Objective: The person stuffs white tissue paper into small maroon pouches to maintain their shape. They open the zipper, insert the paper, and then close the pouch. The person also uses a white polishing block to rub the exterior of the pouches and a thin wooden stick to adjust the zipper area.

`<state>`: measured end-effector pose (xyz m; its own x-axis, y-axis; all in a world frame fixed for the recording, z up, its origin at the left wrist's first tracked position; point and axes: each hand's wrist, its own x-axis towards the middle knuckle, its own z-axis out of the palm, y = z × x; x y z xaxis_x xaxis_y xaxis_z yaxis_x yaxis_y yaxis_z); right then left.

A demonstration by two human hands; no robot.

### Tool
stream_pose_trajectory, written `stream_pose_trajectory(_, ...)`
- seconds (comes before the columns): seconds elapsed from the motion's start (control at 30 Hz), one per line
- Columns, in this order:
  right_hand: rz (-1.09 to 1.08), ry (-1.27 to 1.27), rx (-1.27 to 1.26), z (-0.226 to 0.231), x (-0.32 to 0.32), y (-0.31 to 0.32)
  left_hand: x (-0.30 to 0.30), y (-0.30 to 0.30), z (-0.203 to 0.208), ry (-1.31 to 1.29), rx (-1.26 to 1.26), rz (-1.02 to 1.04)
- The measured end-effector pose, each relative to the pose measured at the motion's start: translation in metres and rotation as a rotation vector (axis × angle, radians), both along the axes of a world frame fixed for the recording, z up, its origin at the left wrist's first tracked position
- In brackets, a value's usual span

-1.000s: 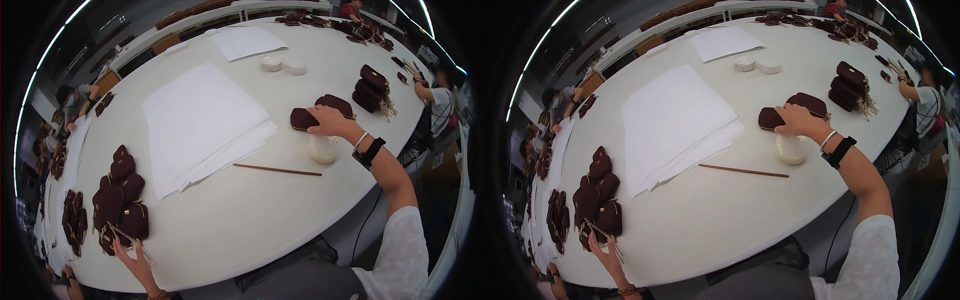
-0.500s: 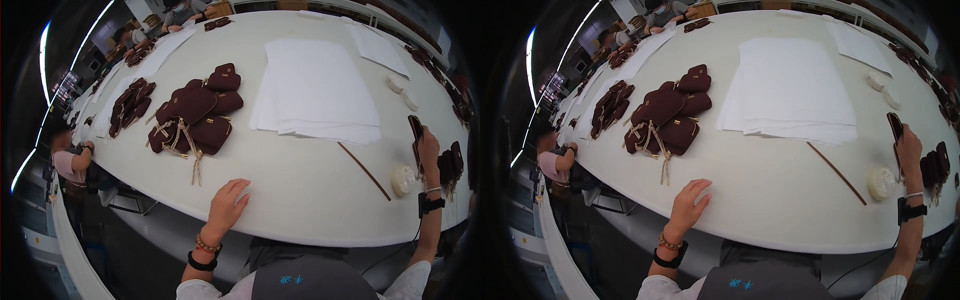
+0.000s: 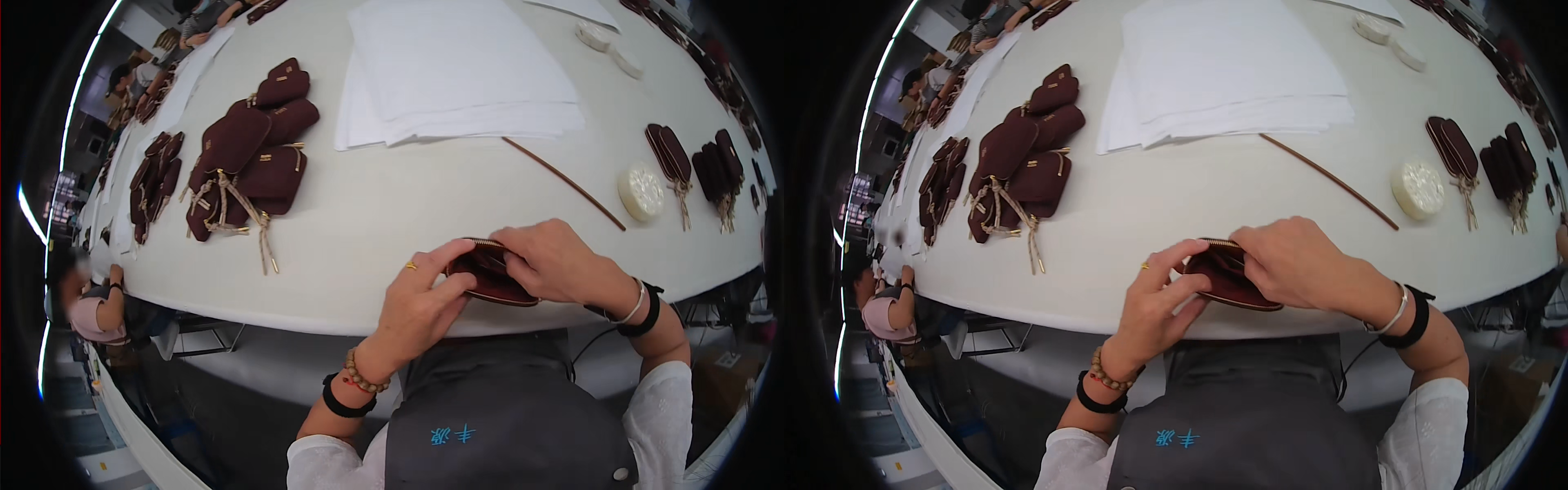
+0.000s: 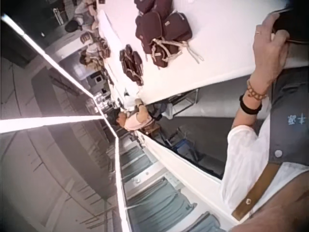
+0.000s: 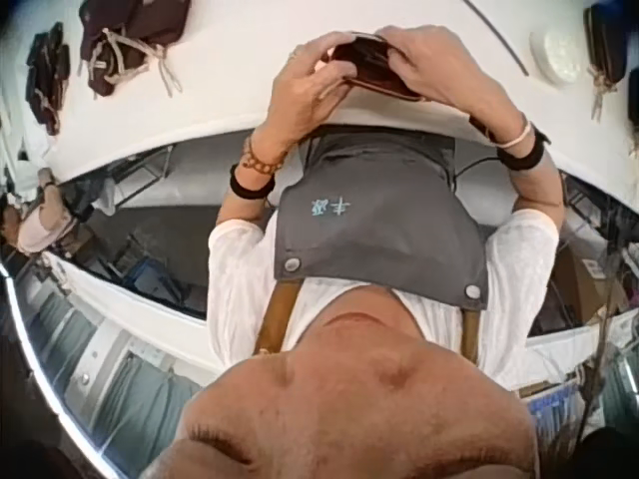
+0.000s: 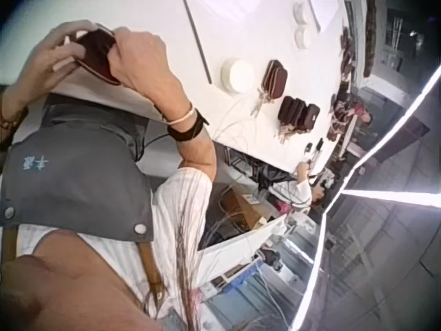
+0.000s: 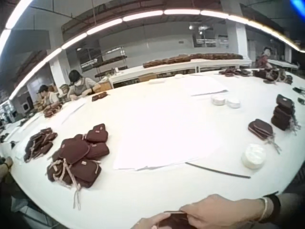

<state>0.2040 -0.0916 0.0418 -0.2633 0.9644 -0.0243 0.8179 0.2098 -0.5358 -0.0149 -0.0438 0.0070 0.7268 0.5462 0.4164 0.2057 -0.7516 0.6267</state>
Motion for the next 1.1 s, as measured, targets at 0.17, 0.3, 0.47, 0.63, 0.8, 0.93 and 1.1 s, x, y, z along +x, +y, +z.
stream_pose_trajectory(0.17, -0.094, 0.171, -0.147, -0.009, 0.02, -0.001, -0.007, -0.006, -0.016, 0.024, 0.145, -0.1)
stream_pose_trajectory(0.3, -0.071, 0.242, -0.151, -0.008, 0.021, -0.007, -0.001, -0.009, -0.011, 0.074, 0.047, -0.082)
stream_pose_trajectory(0.47, -0.009, 0.162, -0.048, -0.005, 0.019, -0.017, 0.011, -0.004, -0.005, 0.159, 0.06, -0.062)
stream_pose_trajectory(0.63, -0.176, 0.01, -0.16, -0.023, 0.026, -0.008, 0.013, -0.001, -0.002, 0.276, -0.02, -0.136)
stream_pose_trajectory(0.8, -0.101, 0.101, -0.055, -0.026, 0.019, -0.014, 0.015, 0.003, 0.011, 0.408, -0.178, -0.196)
stream_pose_trajectory(0.93, -0.009, 0.047, -0.159, -0.023, 0.013, -0.01, 0.019, 0.011, 0.006, 0.394, -0.236, -0.194)
stream_pose_trajectory(1.1, -0.306, 0.273, -0.666, -0.015, 0.026, 0.009, 0.02, 0.031, -0.007, 0.12, -0.597, -0.299)
